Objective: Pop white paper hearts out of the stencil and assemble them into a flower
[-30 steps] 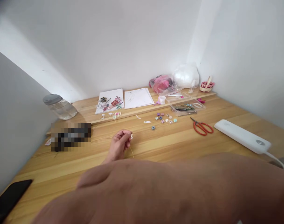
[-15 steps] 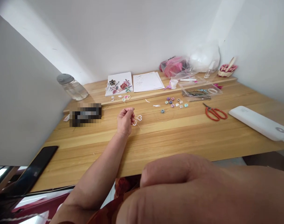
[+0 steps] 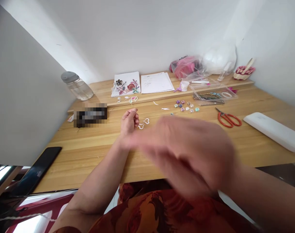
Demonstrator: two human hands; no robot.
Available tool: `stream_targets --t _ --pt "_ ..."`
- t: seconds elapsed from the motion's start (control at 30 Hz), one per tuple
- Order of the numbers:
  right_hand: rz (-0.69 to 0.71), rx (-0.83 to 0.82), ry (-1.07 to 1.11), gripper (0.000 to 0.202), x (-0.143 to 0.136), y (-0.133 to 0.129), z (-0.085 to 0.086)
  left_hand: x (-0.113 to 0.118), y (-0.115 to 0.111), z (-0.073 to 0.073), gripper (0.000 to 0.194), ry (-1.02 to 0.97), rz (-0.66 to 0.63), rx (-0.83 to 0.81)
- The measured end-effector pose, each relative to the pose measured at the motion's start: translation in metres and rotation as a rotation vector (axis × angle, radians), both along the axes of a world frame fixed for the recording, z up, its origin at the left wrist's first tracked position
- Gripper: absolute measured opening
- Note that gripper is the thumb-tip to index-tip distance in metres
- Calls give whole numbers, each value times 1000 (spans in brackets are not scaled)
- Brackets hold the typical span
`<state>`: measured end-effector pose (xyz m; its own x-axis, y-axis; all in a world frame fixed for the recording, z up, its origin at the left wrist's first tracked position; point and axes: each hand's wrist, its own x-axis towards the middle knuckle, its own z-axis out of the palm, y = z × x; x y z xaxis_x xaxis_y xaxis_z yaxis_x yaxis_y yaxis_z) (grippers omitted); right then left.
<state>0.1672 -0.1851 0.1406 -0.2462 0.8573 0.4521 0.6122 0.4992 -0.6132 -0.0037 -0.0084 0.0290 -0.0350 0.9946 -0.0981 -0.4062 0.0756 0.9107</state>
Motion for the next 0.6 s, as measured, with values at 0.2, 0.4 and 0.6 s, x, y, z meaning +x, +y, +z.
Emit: stream_targets --t 0.2,0.4,0.6 --pt "-140 -32 -170 19 1 108 -62 -7 7 0 26 -40 49 46" --pt "67 3 -436 22 -9 132 -111 -8 11 -3 29 -43 82 43" --pt "118 102 -581 31 -26 132 -119 -9 12 -3 24 -68 96 43"
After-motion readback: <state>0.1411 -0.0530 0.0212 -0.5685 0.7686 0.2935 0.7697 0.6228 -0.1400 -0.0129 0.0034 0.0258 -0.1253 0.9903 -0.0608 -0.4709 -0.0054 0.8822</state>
